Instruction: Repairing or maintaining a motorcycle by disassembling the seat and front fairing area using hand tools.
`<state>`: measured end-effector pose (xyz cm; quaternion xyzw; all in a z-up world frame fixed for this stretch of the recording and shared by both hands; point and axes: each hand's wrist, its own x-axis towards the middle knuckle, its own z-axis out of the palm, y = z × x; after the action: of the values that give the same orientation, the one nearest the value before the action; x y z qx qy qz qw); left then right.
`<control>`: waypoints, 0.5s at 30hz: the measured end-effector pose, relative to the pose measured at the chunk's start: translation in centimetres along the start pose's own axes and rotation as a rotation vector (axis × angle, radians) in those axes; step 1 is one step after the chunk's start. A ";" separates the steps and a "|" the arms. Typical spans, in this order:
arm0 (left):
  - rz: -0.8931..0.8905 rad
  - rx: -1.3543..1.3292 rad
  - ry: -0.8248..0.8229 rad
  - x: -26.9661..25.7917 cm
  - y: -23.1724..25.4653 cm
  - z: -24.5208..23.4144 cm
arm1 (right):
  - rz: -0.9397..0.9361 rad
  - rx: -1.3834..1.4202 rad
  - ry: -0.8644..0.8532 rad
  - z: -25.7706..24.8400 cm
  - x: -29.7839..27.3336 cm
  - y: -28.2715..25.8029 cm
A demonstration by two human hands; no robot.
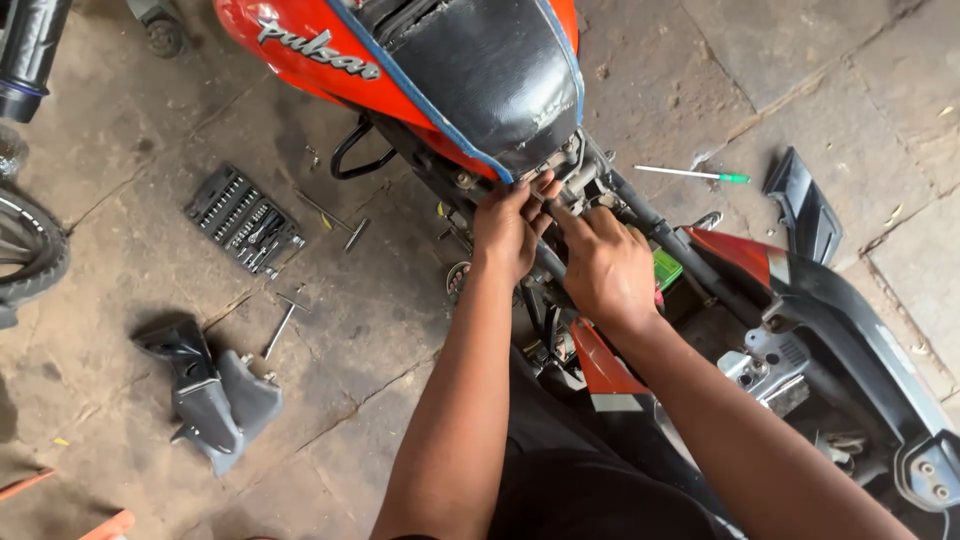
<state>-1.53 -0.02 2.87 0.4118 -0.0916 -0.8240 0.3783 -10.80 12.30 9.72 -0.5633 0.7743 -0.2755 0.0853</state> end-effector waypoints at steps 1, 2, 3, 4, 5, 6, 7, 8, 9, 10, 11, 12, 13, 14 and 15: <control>0.007 0.057 -0.002 0.1 -0.1 0.2 | -0.040 0.058 0.003 -0.3 0.3 0.2; 0.014 0.115 -0.003 0.3 -0.2 0.5 | -0.081 0.116 0.005 -0.5 0.6 0.5; 0.014 0.107 0.000 0.5 -0.8 0.1 | -0.085 0.112 -0.001 -0.6 0.8 0.4; 0.055 0.145 0.020 0.8 -1.5 -0.4 | 0.517 0.774 -0.155 -0.6 1.0 0.3; 0.098 0.182 0.036 1.3 -2.0 -0.6 | 1.124 1.426 -0.316 -0.7 1.5 0.2; 0.102 0.174 0.034 1.1 -1.8 -0.2 | 1.118 1.419 -0.319 -0.1 1.2 0.9; 0.092 0.118 0.036 0.8 -1.6 0.1 | 0.841 1.156 -0.209 0.6 0.8 1.6; 0.081 0.062 0.039 0.6 -1.4 0.4 | 0.563 0.892 -0.105 1.3 0.5 2.2; 0.087 0.057 0.041 0.4 -1.2 0.5 | 0.558 0.892 -0.111 2.0 -0.1 2.7; 0.064 0.003 0.028 0.3 -1.1 0.5 | 0.145 0.503 0.034 2.8 -0.6 3.2; 0.039 -0.049 0.014 0.2 -0.9 0.7 | -0.263 0.111 0.166 3.5 -1.2 3.7; 0.045 -0.051 0.015 0.4 -1.1 0.3 | -0.269 0.113 0.165 2.1 -0.8 2.4; 0.044 -0.101 -0.012 0.8 -1.4 0.2 | -0.229 -0.007 0.064 0.6 -0.4 1.2; 0.043 -0.151 -0.038 1.2 -1.7 0.1 | -0.190 -0.124 -0.038 -0.9 0.0 0.1; 0.047 -0.154 -0.039 1.5 -1.9 -0.2 | -0.195 -0.125 -0.037 -1.6 0.7 -1.1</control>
<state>-2.96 0.29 1.02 0.3630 -0.0450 -0.8275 0.4260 -10.87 11.93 11.72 -0.6452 0.7297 -0.2232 0.0374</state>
